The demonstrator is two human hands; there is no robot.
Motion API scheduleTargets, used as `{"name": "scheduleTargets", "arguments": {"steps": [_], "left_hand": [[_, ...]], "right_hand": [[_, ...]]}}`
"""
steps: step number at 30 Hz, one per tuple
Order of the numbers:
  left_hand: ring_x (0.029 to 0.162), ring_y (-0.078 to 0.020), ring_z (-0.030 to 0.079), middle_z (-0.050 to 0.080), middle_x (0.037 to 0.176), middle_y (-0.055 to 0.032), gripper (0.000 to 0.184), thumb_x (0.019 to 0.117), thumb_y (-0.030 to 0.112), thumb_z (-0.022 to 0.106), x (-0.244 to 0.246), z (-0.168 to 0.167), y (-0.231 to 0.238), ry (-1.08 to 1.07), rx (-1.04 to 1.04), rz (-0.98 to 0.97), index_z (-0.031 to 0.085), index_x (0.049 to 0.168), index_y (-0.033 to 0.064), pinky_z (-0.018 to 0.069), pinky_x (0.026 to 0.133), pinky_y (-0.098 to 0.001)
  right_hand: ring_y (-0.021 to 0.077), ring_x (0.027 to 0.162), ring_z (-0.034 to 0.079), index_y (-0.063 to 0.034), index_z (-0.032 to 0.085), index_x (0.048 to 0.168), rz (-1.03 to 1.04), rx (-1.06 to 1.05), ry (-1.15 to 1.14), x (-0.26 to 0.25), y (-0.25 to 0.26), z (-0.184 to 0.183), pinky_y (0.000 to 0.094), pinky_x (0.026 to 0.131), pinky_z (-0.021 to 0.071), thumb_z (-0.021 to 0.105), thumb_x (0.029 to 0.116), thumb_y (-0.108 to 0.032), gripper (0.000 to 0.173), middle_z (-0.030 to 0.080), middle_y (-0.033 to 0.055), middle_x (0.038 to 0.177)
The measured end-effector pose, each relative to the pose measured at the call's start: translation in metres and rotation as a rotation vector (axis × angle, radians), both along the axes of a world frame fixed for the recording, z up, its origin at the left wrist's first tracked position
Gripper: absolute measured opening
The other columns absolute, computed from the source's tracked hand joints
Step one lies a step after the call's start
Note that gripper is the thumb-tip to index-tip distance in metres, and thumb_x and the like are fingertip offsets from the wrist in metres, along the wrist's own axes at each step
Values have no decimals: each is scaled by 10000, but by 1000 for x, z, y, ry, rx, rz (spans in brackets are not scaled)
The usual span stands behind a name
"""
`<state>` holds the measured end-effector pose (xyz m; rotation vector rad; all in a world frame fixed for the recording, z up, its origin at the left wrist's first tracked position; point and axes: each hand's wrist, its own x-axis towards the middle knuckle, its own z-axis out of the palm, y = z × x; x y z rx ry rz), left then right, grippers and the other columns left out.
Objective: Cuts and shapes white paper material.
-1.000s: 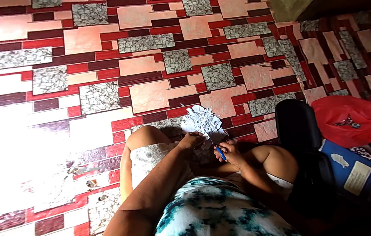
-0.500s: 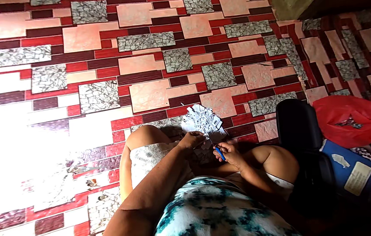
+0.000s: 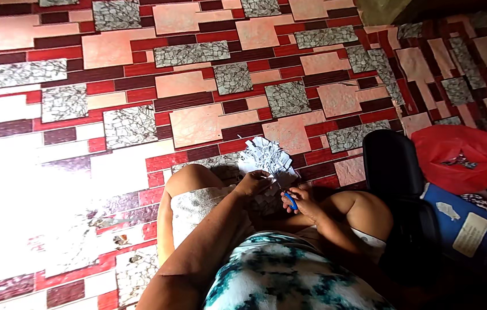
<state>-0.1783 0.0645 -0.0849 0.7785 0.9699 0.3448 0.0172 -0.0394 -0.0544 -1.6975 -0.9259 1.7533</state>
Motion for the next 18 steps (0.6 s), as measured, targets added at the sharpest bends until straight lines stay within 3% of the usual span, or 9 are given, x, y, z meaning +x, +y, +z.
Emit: {"name": "scheduleTargets", "arguments": {"steps": [7, 18], "left_hand": [[627, -78, 642, 674, 779, -46, 167, 1006, 49, 635, 0, -3, 1, 84, 102, -57, 540, 1124, -19, 535, 599, -208], [613, -62, 636, 683, 764, -31, 142, 1005, 58, 639, 0, -2, 2, 61, 135, -87, 544, 1091, -3, 524, 587, -196]], "right_hand": [[20, 592, 594, -3, 604, 1168, -11, 23, 17, 0, 0, 0, 160, 502, 452, 653, 988, -138, 231, 676, -12, 783], [21, 585, 597, 3, 614, 1166, -7, 25, 27, 0, 0, -2, 159, 490, 448, 650, 990, -130, 223, 683, -13, 771]]}}
